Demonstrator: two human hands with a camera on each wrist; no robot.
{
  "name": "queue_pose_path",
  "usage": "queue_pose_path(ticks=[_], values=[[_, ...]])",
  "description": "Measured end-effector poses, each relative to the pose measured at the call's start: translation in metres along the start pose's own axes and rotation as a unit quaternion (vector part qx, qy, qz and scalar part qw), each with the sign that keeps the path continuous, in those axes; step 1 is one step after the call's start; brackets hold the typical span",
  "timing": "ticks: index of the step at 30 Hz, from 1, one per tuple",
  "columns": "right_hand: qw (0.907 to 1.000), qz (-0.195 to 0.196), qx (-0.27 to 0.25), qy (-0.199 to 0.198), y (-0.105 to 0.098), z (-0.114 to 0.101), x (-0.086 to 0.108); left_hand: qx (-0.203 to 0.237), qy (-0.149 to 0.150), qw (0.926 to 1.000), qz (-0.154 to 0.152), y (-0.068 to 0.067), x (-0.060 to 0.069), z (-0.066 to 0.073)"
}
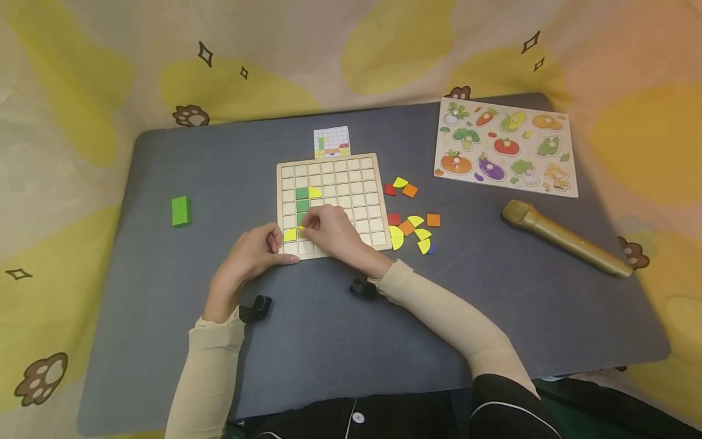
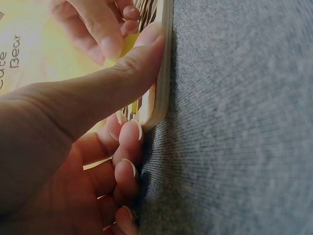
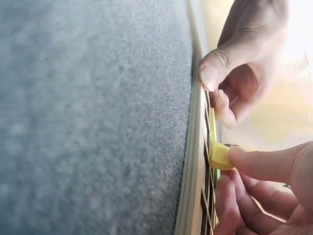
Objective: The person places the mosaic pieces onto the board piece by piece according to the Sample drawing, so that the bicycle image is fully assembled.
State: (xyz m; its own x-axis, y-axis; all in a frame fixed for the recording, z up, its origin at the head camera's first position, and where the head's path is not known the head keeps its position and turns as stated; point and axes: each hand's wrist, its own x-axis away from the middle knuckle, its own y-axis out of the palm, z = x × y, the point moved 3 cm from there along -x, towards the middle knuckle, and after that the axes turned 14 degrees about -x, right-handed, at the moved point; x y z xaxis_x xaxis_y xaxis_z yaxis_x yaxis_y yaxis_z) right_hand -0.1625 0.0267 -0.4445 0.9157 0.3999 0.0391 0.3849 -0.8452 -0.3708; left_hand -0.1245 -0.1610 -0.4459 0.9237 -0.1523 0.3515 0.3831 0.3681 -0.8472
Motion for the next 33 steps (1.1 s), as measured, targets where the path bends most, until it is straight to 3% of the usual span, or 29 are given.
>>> queue_pose_path(ticks=[9,19,25,33], values=[[0.9959,0.001,0.086,0.030,0.005,-0.001,-0.005,0.002,0.000,1.0000,0.002,0.000,-0.001,0.000],[0.9956,-0.001,0.090,0.026,0.003,-0.001,0.001,-0.001,0.002,1.0000,0.004,0.001,0.000,0.000],[0.9964,0.014,0.077,0.033,-0.012,0.001,0.011,0.002,-0.002,1.0000,0.000,0.002,-0.001,-0.001],[0.9953,0.039,0.076,0.045,-0.047,0.011,0.027,0.003,0.000,1.0000,0.002,0.002,-0.001,0.000]])
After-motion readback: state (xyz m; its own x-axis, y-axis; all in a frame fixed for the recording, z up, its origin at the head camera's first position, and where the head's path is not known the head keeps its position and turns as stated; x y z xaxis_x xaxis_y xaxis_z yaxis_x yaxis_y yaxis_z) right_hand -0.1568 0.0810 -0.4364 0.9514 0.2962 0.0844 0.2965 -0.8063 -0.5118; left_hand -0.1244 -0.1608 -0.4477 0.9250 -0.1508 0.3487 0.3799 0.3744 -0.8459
